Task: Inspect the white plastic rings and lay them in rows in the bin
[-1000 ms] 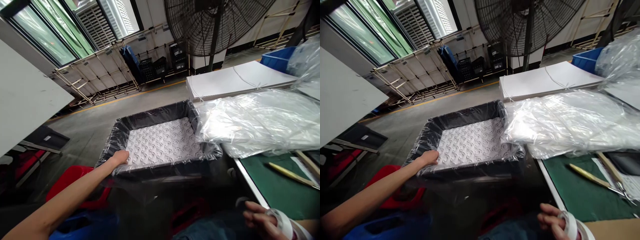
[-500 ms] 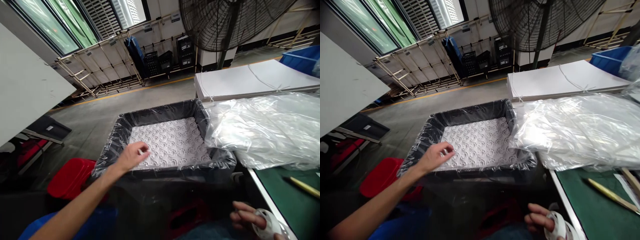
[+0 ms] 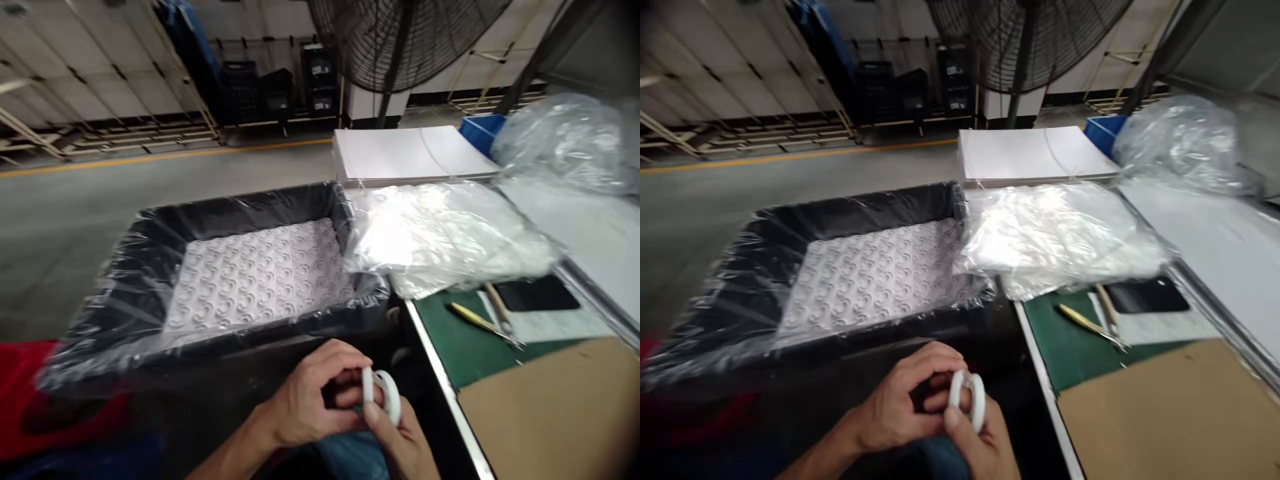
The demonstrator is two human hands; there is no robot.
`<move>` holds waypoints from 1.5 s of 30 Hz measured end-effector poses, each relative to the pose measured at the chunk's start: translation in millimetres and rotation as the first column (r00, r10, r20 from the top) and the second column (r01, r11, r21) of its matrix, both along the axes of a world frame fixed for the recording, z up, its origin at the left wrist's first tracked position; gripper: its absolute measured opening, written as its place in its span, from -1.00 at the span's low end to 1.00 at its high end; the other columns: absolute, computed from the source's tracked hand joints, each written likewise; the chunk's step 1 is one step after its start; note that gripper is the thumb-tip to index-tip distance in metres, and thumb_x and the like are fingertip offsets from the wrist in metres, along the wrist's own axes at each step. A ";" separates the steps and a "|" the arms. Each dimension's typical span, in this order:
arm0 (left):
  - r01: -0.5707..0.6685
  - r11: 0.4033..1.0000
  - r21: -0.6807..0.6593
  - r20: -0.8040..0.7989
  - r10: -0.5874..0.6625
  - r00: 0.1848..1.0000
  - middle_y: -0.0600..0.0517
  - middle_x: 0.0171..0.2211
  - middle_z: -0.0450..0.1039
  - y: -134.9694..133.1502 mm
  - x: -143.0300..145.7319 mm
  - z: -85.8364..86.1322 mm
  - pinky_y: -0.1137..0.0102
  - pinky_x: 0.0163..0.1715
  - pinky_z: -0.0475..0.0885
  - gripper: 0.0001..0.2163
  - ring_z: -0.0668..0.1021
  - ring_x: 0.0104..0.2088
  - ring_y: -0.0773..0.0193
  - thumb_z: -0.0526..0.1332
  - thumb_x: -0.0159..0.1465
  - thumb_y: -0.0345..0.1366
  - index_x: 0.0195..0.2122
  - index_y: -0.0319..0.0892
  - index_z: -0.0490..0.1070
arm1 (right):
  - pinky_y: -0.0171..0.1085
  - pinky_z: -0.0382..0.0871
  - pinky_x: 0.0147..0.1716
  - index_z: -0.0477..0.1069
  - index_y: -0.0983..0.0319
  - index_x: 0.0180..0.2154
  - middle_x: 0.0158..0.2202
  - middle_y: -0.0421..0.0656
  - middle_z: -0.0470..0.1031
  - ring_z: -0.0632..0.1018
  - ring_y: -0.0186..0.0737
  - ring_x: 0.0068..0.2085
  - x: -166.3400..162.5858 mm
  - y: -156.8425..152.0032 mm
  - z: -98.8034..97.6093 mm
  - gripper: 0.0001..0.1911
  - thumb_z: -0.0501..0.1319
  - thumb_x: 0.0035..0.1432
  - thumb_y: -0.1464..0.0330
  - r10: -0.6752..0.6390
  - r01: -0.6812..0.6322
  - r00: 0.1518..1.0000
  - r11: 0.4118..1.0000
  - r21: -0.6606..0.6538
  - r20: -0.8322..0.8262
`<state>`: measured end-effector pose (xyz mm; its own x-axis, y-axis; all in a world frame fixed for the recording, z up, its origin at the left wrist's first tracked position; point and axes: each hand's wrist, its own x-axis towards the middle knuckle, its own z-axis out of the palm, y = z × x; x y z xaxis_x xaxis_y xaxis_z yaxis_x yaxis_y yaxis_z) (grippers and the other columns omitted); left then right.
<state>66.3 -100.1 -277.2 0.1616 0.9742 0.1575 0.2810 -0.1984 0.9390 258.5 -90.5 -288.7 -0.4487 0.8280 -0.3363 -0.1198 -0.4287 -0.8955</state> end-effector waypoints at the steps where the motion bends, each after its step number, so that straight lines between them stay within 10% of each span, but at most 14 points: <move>1: 0.021 1.000 0.011 0.001 -0.021 1.000 -0.11 0.02 0.60 2.8 -0.3 1.1 0.26 0.04 0.59 -0.49 0.66 0.00 0.07 0.51 0.16 -0.33 0.14 -0.06 0.49 | 0.04 0.52 0.11 0.76 0.14 -0.22 -0.05 0.06 0.71 0.64 0.22 0.08 -2.0 1.5 1.9 -0.60 0.41 0.21 -0.04 0.004 -0.004 1.000 1.000 0.003 -0.010; 7: 0.037 0.995 0.096 -0.051 -0.032 0.998 -0.05 0.03 0.55 8.5 16.6 4.4 0.29 0.03 0.58 -0.45 0.64 0.00 0.13 0.35 0.08 -0.50 0.13 -0.06 0.41 | -0.11 0.49 -0.05 0.74 0.10 -0.07 -0.19 -0.05 0.66 0.62 0.03 -0.10 1.3 4.5 2.2 -0.57 0.33 0.29 -0.05 0.080 -0.074 0.992 0.995 0.062 -0.100; 17: 0.018 0.958 0.286 -0.416 0.107 0.903 -0.07 -0.03 0.43 8.6 32.7 26.6 0.26 -0.02 0.58 -0.53 0.55 -0.02 0.12 0.32 0.19 -0.54 0.11 -0.09 0.34 | -0.04 0.43 0.09 0.72 0.14 -0.23 0.00 -0.04 0.64 0.60 0.08 0.04 25.1 10.0 5.2 -0.85 0.43 0.26 0.21 -0.158 0.175 0.979 0.976 0.129 -0.130; 45: 0.053 0.986 0.158 -0.171 -0.025 0.985 -0.06 -0.03 0.54 9.4 50.6 40.5 0.30 -0.01 0.58 -0.53 0.63 -0.02 0.10 0.53 0.19 -0.04 0.08 -0.03 0.56 | -0.18 0.37 -0.26 0.61 0.22 -0.42 -0.34 -0.11 0.58 0.48 -0.14 -0.33 35.3 7.2 12.3 -0.66 0.43 0.12 0.07 -0.225 0.160 0.908 0.966 -0.205 -0.353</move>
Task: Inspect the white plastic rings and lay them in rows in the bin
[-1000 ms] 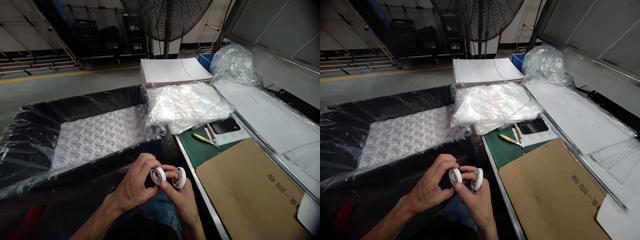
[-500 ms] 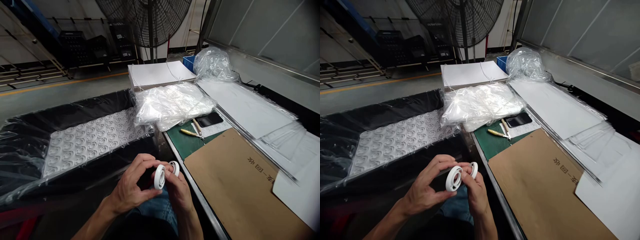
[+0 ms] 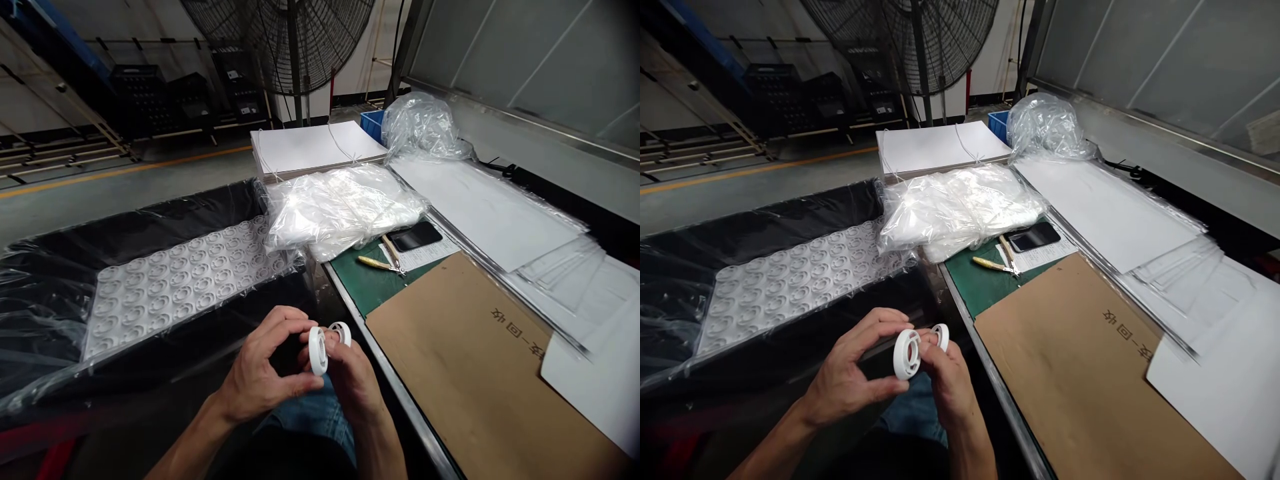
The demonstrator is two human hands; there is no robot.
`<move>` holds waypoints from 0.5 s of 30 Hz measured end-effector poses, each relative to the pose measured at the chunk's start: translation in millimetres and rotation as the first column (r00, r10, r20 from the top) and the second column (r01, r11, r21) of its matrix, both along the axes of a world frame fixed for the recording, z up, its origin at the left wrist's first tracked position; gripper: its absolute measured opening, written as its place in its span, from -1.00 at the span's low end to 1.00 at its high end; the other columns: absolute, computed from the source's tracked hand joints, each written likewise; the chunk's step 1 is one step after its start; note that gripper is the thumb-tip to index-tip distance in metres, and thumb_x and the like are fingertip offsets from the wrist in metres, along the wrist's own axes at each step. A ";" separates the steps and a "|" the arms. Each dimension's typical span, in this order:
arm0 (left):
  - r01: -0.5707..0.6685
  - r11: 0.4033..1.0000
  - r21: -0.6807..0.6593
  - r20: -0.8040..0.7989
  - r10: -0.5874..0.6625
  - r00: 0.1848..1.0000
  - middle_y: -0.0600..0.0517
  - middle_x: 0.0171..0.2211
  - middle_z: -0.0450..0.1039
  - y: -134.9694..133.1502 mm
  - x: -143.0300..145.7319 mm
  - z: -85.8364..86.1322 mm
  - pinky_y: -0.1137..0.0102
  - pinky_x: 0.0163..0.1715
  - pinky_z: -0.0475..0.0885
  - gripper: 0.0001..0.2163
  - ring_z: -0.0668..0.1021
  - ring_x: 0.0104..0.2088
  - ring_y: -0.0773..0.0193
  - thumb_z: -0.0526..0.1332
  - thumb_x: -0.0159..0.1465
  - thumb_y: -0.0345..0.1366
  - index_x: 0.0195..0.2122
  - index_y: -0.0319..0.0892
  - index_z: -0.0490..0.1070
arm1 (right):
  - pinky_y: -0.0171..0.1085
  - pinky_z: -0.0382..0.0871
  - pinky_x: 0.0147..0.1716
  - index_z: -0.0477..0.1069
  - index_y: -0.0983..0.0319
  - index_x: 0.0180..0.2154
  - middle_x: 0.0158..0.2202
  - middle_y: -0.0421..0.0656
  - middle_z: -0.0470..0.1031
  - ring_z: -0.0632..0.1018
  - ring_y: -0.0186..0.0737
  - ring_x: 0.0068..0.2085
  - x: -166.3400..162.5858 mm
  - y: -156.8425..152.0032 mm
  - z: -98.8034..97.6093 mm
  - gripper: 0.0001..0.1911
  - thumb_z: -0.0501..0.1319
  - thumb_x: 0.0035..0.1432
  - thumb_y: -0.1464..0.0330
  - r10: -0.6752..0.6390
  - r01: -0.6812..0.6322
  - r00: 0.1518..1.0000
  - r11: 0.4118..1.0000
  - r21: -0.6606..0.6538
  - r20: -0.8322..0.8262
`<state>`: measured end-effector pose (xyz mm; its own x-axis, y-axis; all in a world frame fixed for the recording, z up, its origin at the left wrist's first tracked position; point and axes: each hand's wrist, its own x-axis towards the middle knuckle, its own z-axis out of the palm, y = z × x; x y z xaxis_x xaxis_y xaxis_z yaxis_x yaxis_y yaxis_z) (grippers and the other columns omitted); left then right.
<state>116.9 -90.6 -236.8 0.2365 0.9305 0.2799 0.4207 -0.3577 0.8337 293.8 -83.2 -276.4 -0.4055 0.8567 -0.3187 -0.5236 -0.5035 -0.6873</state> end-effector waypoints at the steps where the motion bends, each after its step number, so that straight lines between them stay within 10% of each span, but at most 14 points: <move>1: -0.011 1.000 -0.020 0.009 0.011 1.000 -0.05 -0.04 0.55 0.8 0.2 1.5 0.31 -0.03 0.58 -0.54 0.63 -0.05 0.11 0.52 0.19 -0.01 0.06 -0.04 0.57 | -0.18 0.37 -0.26 0.64 0.23 -0.38 -0.36 -0.11 0.58 0.48 -0.14 -0.34 -0.4 -0.1 -0.8 -0.64 0.42 0.14 0.05 -0.005 0.005 1.000 1.000 0.005 0.020; 15: -0.094 0.959 -0.266 0.118 0.129 0.985 0.00 -0.20 0.57 4.0 -0.5 3.0 0.34 -0.16 0.52 -0.53 0.64 -0.20 0.17 0.42 0.20 0.21 -0.18 -0.12 0.60 | -0.24 0.41 -0.31 0.71 0.24 -0.25 -0.31 -0.10 0.64 0.54 -0.15 -0.31 -1.7 -1.0 -6.2 -0.62 0.47 0.15 0.04 -0.036 0.036 0.999 0.999 -0.006 0.033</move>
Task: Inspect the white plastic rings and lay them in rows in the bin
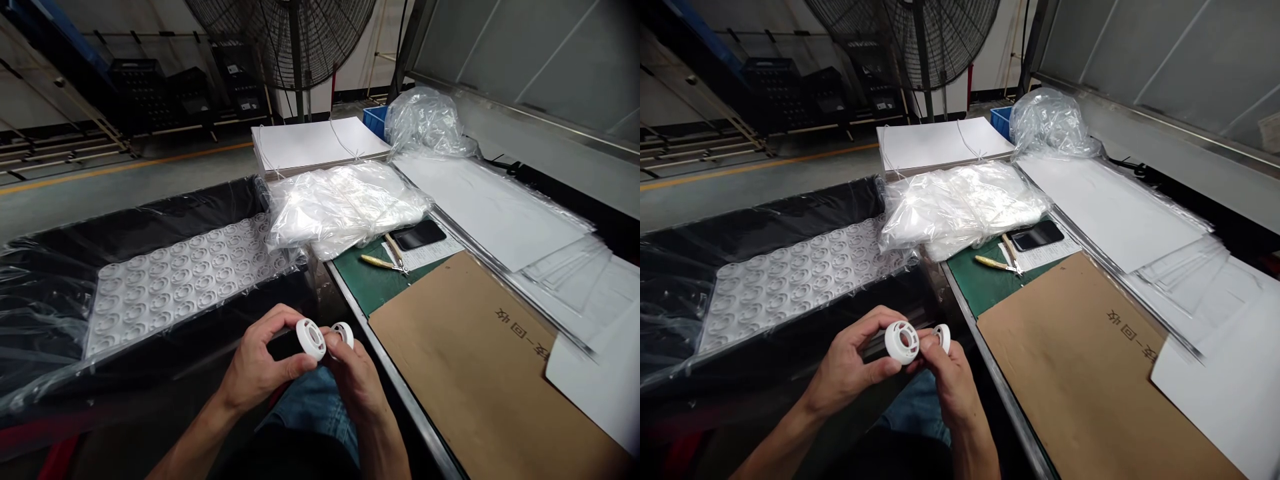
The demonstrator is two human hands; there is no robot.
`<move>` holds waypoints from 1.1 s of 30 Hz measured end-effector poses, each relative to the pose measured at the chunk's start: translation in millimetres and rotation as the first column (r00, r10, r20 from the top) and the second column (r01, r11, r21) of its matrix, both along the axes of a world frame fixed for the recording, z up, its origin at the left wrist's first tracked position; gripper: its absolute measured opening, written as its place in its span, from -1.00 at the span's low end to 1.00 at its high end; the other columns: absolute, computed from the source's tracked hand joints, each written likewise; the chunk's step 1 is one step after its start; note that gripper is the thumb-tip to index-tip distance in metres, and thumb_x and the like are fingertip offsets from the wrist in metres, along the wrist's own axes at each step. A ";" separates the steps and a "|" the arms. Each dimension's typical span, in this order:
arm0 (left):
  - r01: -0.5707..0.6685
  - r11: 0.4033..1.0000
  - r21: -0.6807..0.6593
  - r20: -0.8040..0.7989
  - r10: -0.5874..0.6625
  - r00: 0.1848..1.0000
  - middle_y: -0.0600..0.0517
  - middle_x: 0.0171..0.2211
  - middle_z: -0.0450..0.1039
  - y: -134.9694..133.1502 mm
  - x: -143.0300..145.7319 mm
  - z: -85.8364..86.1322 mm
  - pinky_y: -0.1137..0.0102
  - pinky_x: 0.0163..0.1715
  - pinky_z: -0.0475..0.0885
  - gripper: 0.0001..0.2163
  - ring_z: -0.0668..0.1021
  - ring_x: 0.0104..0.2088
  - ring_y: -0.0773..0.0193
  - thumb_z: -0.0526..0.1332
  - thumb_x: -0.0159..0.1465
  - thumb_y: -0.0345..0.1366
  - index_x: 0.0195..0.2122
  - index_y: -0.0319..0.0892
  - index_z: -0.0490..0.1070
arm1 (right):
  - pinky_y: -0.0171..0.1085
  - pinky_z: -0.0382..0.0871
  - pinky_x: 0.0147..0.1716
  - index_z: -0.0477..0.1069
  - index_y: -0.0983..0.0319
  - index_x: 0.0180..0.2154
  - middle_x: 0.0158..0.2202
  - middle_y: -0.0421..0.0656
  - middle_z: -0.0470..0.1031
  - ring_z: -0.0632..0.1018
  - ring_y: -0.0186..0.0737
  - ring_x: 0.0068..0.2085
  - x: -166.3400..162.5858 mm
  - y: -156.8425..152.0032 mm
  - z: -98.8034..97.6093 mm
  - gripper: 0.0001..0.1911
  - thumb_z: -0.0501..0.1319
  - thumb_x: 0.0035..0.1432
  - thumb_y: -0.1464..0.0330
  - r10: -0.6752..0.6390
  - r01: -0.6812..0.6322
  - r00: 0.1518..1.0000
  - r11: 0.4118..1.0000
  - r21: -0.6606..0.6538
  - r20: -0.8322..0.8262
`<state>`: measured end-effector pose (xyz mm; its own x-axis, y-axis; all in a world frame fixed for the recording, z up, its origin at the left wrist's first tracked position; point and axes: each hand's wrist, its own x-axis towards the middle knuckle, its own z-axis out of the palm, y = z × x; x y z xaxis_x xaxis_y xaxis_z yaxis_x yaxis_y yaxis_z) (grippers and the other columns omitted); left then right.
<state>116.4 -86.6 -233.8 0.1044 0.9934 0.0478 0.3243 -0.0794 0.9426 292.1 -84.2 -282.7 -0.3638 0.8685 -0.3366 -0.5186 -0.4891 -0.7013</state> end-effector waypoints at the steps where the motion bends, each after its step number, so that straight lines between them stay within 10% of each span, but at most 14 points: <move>1: -0.007 1.000 -0.014 0.005 0.007 1.000 0.00 -0.21 0.57 0.1 -0.3 -0.4 0.34 -0.17 0.52 -0.52 0.64 -0.21 0.16 0.43 0.19 0.22 -0.19 -0.12 0.59 | -0.23 0.42 -0.31 0.71 0.24 -0.25 -0.31 -0.10 0.63 0.54 -0.14 -0.31 0.3 0.6 0.0 -0.60 0.46 0.16 0.02 0.010 -0.010 1.000 1.000 0.010 0.012; 11: -0.064 0.998 0.001 -0.153 0.064 0.986 -0.02 -0.24 0.56 0.7 -6.4 -5.3 0.34 -0.23 0.51 -0.58 0.62 -0.25 0.16 0.46 0.18 0.13 -0.23 -0.15 0.57 | -0.15 0.45 -0.01 0.68 0.17 -0.25 0.05 -0.02 0.57 0.54 0.09 0.12 11.0 -2.9 13.3 -0.76 0.53 0.07 0.19 -0.136 0.068 0.943 0.972 0.224 0.304; 24: 0.032 0.981 0.192 -0.356 0.039 0.934 0.00 -0.33 0.55 -0.9 2.1 -5.2 0.34 -0.29 0.51 -0.67 0.57 -0.30 0.19 0.55 0.13 -0.03 -0.35 -0.16 0.54 | -0.22 0.41 -0.34 0.49 0.22 -0.56 -0.37 -0.11 0.57 0.55 -0.16 -0.33 1.0 1.1 12.4 -0.66 0.52 0.07 0.20 -0.211 0.111 0.886 0.961 0.254 0.413; 33: 0.064 0.992 0.106 -0.148 -0.048 0.988 -0.03 -0.31 0.55 1.5 6.7 -4.7 0.33 -0.24 0.50 -0.56 0.60 -0.29 0.18 0.46 0.19 0.14 -0.35 -0.19 0.54 | -0.25 0.43 -0.36 0.53 0.23 -0.55 -0.45 -0.15 0.53 0.55 -0.22 -0.39 4.9 5.2 -1.3 -0.53 0.34 0.32 0.10 -0.324 0.219 0.845 0.935 0.278 0.425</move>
<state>123.0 -85.1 -238.5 0.1734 0.9752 0.1373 0.4485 -0.2023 0.8706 296.9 -79.0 -283.9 0.0466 0.9780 -0.2032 -0.2036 -0.1898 -0.9605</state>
